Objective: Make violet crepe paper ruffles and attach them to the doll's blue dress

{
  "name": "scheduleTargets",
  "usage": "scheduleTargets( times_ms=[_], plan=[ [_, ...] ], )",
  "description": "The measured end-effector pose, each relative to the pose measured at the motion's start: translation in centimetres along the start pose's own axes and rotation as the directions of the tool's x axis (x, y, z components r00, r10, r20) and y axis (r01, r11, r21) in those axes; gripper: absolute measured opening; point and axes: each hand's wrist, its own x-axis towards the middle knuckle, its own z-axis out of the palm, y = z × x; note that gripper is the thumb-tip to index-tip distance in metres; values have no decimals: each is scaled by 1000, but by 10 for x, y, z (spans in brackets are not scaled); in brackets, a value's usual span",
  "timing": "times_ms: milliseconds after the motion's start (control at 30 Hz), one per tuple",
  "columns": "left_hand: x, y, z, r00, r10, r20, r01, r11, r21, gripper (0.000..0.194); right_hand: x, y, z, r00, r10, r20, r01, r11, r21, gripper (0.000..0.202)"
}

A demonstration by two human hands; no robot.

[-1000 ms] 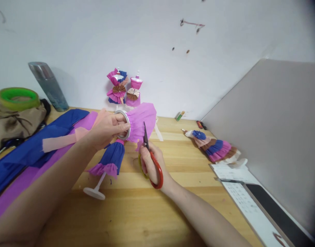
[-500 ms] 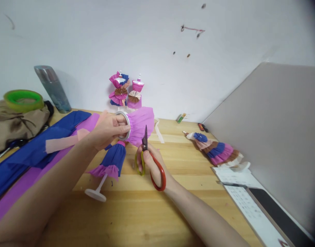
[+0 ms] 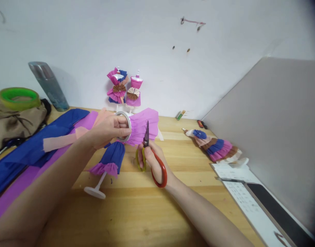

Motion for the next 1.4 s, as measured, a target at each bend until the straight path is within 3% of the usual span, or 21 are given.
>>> scheduleTargets(
  times_ms=[1400],
  plan=[
    [0,-3,2,1000,-14,0,14,998,-61,27,-1,-2,6,994,63,-91,-62,998,14,50]
  ],
)
